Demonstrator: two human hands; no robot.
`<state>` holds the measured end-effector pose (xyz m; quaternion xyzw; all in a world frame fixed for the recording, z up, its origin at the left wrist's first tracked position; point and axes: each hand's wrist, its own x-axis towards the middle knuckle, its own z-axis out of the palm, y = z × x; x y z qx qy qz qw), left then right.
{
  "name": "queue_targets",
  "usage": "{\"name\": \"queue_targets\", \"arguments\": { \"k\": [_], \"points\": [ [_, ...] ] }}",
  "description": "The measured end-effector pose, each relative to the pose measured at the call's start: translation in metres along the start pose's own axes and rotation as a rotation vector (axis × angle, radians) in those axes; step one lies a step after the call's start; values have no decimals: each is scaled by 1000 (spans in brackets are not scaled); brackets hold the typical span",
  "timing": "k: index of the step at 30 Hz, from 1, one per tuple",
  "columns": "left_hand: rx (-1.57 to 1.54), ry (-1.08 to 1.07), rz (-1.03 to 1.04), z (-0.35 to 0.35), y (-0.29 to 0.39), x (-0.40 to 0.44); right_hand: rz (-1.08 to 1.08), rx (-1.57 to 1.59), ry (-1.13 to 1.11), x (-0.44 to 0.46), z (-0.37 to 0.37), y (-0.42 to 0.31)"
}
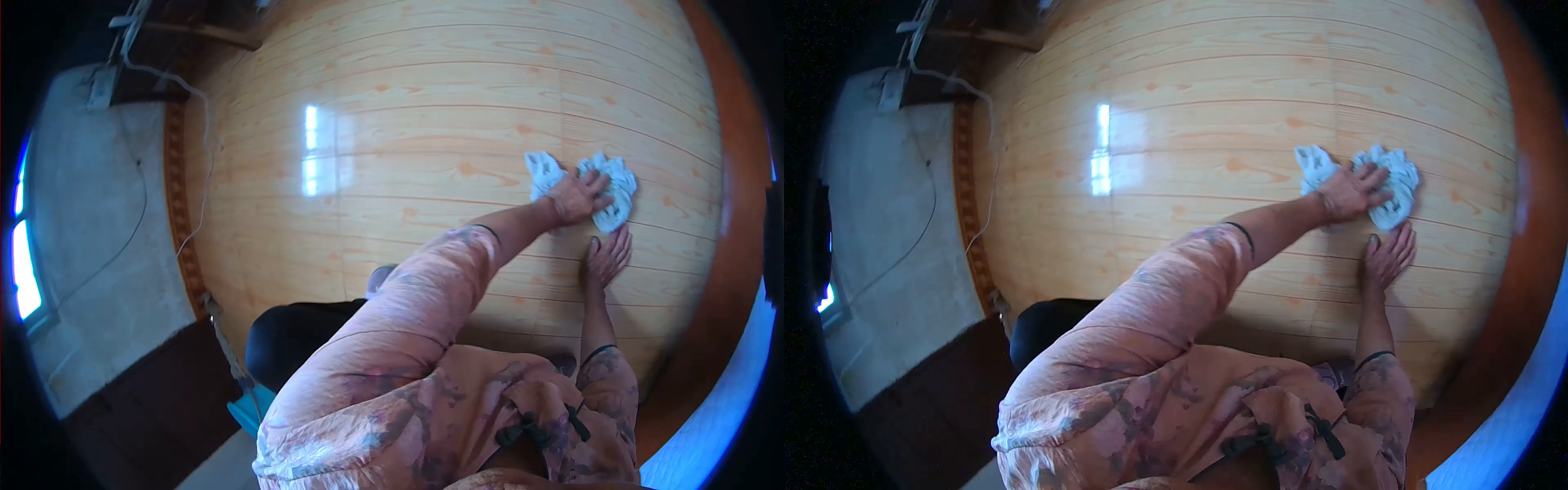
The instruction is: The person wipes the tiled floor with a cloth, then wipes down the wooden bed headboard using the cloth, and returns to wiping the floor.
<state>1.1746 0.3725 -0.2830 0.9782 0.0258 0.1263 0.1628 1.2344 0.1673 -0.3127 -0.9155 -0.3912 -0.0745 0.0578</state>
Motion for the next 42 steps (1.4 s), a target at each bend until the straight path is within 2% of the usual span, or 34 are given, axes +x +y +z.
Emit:
{"name": "queue_targets", "arguments": {
  "k": [2, 7, 12, 13, 14, 17, 19, 21, 22, 24, 27, 28, 29, 31, 32, 33, 34, 35, 36, 37, 38, 39, 40, 41, 42],
  "points": [
    [72, 38, -37, -4, -34, 9, 10, -3, -55, 2, -13, -10],
    [177, 117, -380, -49, -161, 7, 26, 34, -76, 4, -17, -14],
    [250, 255, -798, -112, -251, -93, 38, 34, -86, 4, -17, -14],
    [272, 268, -807, -117, -273, -129, 40, 30, -87, 4, -18, -15],
    [335, 291, -969, -128, -275, -153, 42, 27, -87, 4, -18, -15],
    [478, 312, -1224, -151, -282, -260, 42, 25, -76, 3, -16, -14],
    [442, 342, -1501, -166, -267, -324, 47, 25, -82, 1, -17, -13],
    [462, 257, -1874, -180, -260, -369, 64, 20, -97, 2, -18, -13],
    [331, 209, -1918, -199, -250, -382, 71, 18, -87, 3, -18, -12],
    [284, 459, -1569, -196, -283, -454, 68, 21, -82, 1, -17, -13],
    [153, 632, -1705, -221, -272, -360, 65, -7, -86, 1, -17, -13],
    [439, 253, -1380, -212, -297, -359, 56, -4, -67, 0, -17, -12],
    [242, 419, -1442, -218, -267, -296, 45, 1, -48, 0, -15, -12],
    [116, 567, -914, -155, -277, -256, 14, 5, -8, -1, -13, -11],
    [47, 389, -1074, -148, -231, -193, 11, 1, -11, -2, -11, -11],
    [32, 509, -842, -116, -197, -157, 12, -4, -12, -3, -8, -10],
    [104, 429, -650, -78, -167, -131, 17, -13, -7, -2, -7, -10],
    [-72, 356, -531, -63, -115, -103, 20, -16, -16, -3, -7, -10],
    [-341, 239, -509, -57, -62, -80, 17, -21, -18, -2, -5, -10],
    [-392, 106, -419, -30, -24, -65, 15, -28, -22, -2, -4, -9],
    [-351, 24, -322, -20, 19, -58, 14, -37, -28, -2, -2, -6],
    [-181, 95, -155, 10, 52, -64, -14, -48, -54, -3, 2, 2],
    [-3, 125, -91, 10, 79, -69, -8, -21, -35, -4, 3, 1],
    [-82, 54, -220, -6, 94, -71, 2, 5, -16, -6, 4, 1],
    [-102, 51, -209, -4, 89, -74, 15, 32, 2, -6, 2, -1]
  ]
}}
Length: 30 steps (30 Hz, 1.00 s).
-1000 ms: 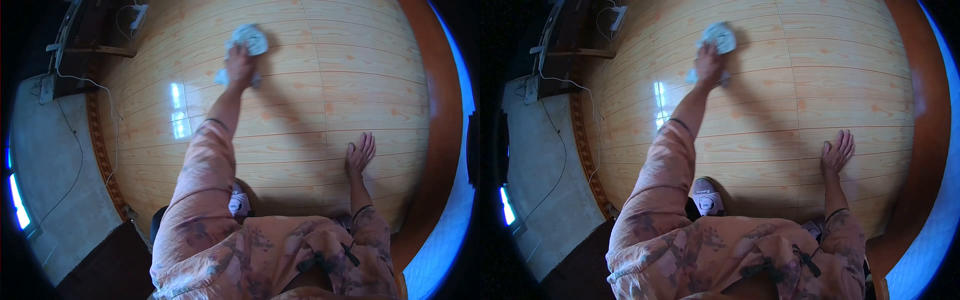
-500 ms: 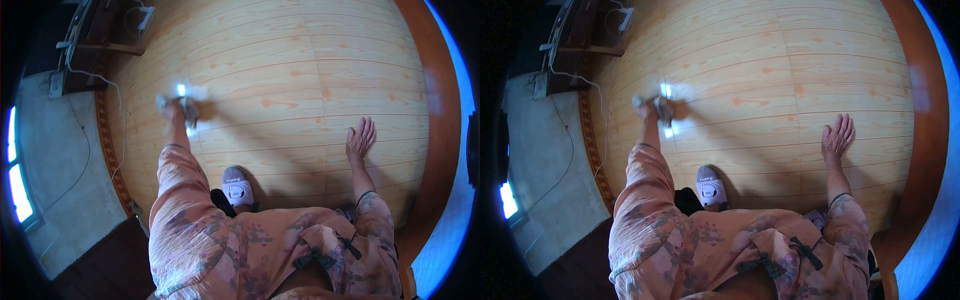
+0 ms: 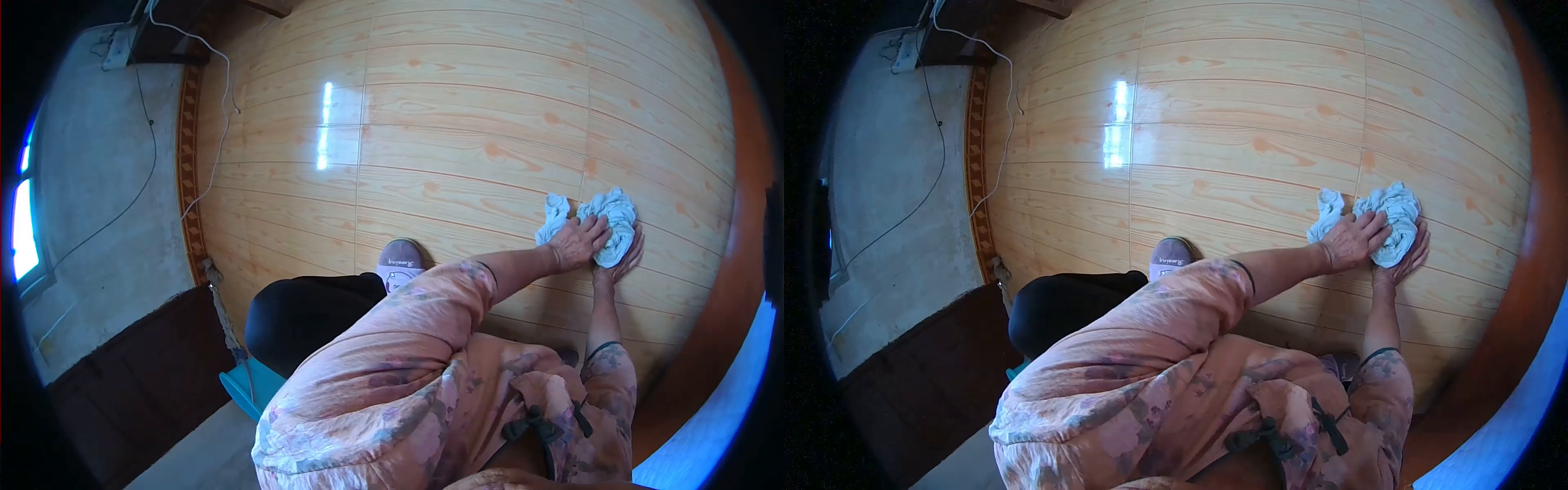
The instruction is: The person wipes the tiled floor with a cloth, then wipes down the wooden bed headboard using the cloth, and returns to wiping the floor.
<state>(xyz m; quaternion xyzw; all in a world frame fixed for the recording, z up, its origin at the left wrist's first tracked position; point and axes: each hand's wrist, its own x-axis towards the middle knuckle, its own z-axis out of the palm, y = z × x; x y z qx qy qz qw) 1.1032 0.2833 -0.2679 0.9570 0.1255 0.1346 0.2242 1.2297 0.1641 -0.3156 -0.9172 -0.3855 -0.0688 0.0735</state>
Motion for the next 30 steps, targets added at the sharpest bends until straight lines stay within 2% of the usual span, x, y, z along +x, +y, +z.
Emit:
{"name": "queue_targets", "arguments": {
  "k": [2, 3, 5, 6, 8, 9, 11, 13, 14, 15, 16, 17, 18, 20, 23, 24, 25, 26, 28, 29, 30],
  "points": [
    [-48, -16, 28, 1, -21, 2, -15, -8, -5, -1, -5, -6],
    [100, -19, 52, -18, -36, 4, 0, -60, -36, 1, -3, -6],
    [55, 105, -34, -23, -79, 8, 20, -95, -54, 4, -7, -8],
    [-20, 97, -92, -43, -105, 13, 18, -87, -53, 4, -8, -10],
    [139, 48, -250, -62, -172, 8, 26, -80, -47, 3, -7, -9],
    [301, 208, -216, -60, -220, -8, 13, -70, -37, 3, -6, -9],
    [246, 235, -458, -109, -269, -38, 13, -67, -41, 3, -6, -6],
    [298, 339, -642, -129, -324, -92, 42, -64, -69, 3, -7, -6],
    [306, 206, -899, -163, -306, -102, 54, -57, -83, 3, -8, -7],
    [352, 213, -1038, -170, -314, -126, 64, -46, -95, 4, -8, -8],
    [520, 317, -973, -165, -332, -159, 57, -35, -86, 4, -9, -7],
    [430, 233, -1120, -189, -302, -156, 48, -22, -77, 2, -10, -7],
    [449, 233, -1174, -185, -316, -172, 38, -5, -65, 3, -10, -7],
    [435, 184, -1261, -190, -300, -161, 27, 2, -58, 0, -8, -4],
    [630, 57, -1287, -139, -309, -161, 66, 52, -150, 7, -13, -10],
    [564, 93, -1310, -138, -261, -139, 85, 74, -200, 10, -20, -10],
    [517, 14, -1298, -143, -207, -110, 35, 51, -228, 15, -28, -8],
    [489, 43, -1174, -117, -197, -107, 24, 232, -433, 21, -43, -1],
    [499, 153, -718, -72, -164, -104, -5, 607, -828, 46, -82, 12],
    [391, 0, -677, -69, -132, -93, 143, 845, -935, 48, -122, 1],
    [321, -99, -587, -73, -95, -82, 123, 939, -1002, 50, -159, -4]
  ]
}}
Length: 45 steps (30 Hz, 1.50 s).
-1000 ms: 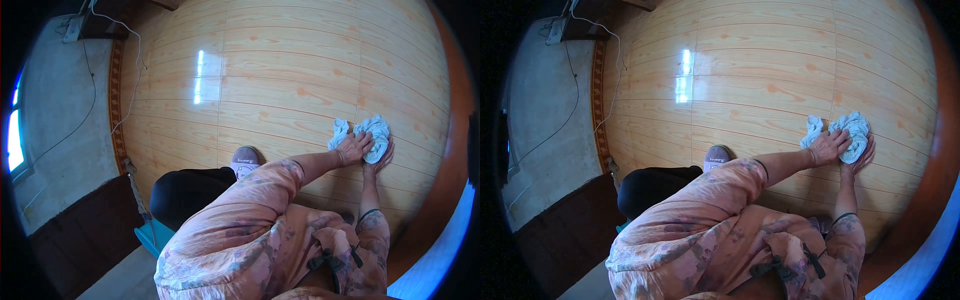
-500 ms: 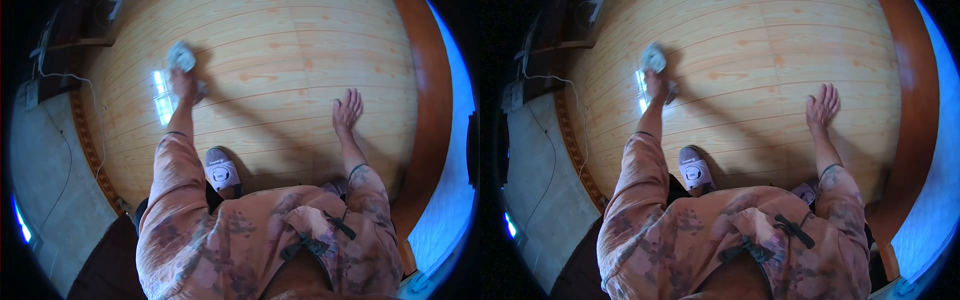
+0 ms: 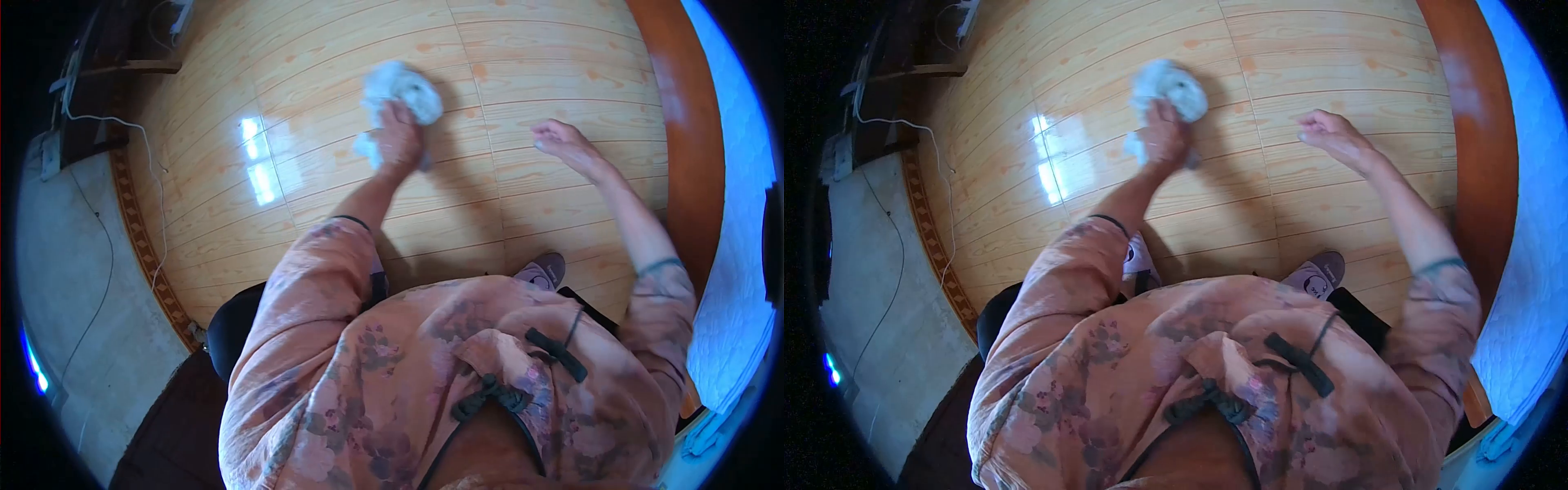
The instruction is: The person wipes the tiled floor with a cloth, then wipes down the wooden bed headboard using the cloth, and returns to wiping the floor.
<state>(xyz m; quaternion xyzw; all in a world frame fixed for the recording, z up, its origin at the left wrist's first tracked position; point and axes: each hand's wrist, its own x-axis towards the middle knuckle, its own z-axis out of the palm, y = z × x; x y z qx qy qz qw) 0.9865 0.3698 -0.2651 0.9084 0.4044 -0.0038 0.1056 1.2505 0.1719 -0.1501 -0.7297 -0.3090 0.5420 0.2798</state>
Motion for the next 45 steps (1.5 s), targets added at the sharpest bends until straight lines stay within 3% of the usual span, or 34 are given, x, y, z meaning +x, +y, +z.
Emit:
{"name": "queue_targets", "arguments": {
  "k": [1, 4, 7, 10, 12, 18, 45],
  "points": [
    [-49, 88, 165, 22, 14, -11, -24, 77, -87, -26, -5, -27],
    [-38, 49, 424, 15, 49, -45, -155, 160, -225, -118, -12, -103],
    [-46, -40, 418, 2, 54, -43, -633, 424, -500, -180, -9, -126],
    [-47, -43, 411, 5, 50, -44, -935, 648, -715, -193, -5, -160],
    [-35, -33, 410, 3, 52, -44, -897, 807, -830, -197, -5, -160],
    [-65, -36, 404, 4, 52, -43, -907, 903, -945, -224, -3, -148],
    [-73, 6, 391, 8, 56, -43, -1004, 915, -971, -239, 0, -139]
  ]
}}
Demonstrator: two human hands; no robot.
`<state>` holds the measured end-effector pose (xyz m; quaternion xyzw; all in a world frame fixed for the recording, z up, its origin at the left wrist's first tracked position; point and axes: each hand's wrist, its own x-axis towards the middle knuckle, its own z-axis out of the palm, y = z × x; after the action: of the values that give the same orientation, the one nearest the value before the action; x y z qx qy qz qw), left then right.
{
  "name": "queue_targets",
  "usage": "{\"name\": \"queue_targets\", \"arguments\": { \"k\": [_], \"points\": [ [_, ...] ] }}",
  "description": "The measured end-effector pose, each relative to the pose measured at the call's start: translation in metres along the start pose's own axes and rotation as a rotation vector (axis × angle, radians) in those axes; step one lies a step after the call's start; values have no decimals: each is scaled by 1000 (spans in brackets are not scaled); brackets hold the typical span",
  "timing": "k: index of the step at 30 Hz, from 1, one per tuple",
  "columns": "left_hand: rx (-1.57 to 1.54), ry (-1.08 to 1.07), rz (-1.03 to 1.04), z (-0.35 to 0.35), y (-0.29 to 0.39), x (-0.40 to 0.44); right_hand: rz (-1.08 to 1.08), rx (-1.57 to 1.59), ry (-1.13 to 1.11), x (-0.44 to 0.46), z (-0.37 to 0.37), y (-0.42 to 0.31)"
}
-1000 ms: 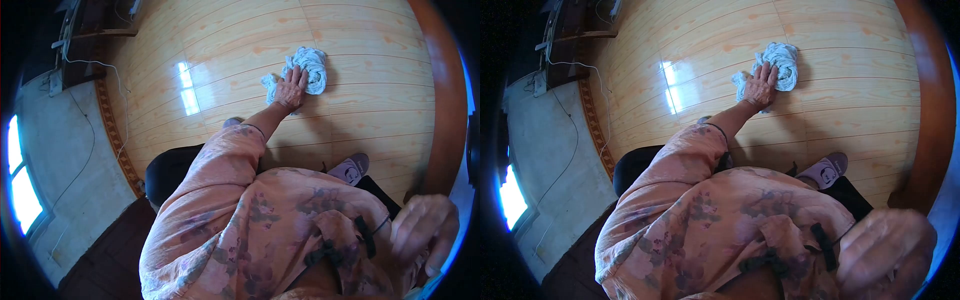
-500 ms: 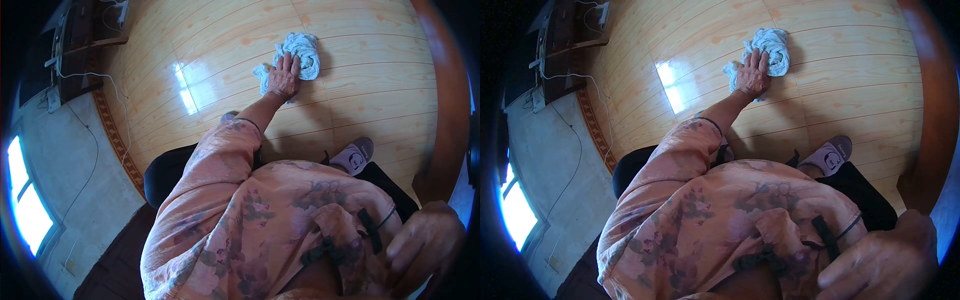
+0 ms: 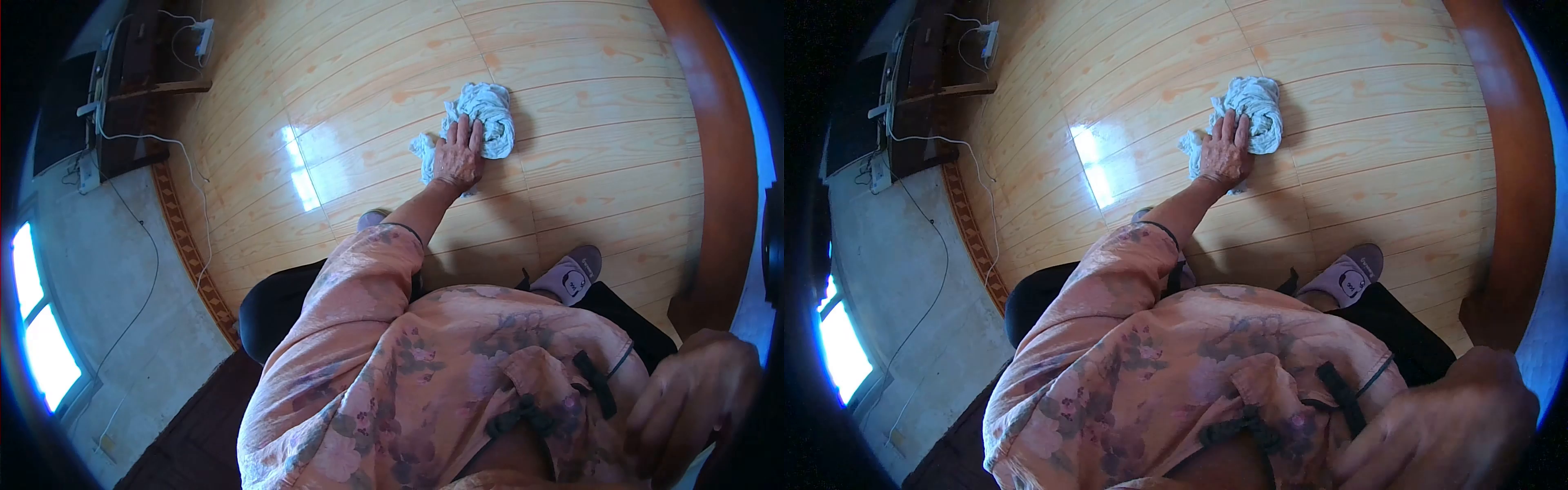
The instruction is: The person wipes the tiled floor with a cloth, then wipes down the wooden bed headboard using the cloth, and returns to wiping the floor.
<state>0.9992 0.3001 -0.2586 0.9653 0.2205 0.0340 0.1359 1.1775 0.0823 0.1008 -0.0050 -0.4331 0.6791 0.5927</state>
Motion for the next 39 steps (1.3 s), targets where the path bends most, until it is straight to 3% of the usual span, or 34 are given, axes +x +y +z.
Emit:
{"name": "queue_targets", "arguments": {
  "k": [21, 23, 25, 28, 31, 33, 34, 37, 39],
  "points": [
    [63, -5, 30, 3, 0, 0, 55, 4, -215, -19, -22, -40],
    [76, -21, 19, 3, 3, 1, -11, -66, -16, -43, -39, -42],
    [47, 6, 20, 18, 5, 1, -132, -218, 404, -88, -59, -26],
    [-104, 52, 121, 39, 33, 3, -94, -215, 932, -137, -97, -9],
    [-58, -126, 423, 75, 95, -8, 217, -308, 1366, -207, -143, 23],
    [-98, -374, 575, 52, 155, -13, 383, -378, 1647, -265, -165, 54],
    [-112, -395, 706, 47, 175, -10, 433, -423, 1787, -295, -173, 69],
    [-237, -491, 929, 47, 207, -2, 558, -810, 2138, -376, -204, 93],
    [-220, -481, 989, 53, 211, 16, 581, -1219, 2148, -413, -215, 89]
  ]
}}
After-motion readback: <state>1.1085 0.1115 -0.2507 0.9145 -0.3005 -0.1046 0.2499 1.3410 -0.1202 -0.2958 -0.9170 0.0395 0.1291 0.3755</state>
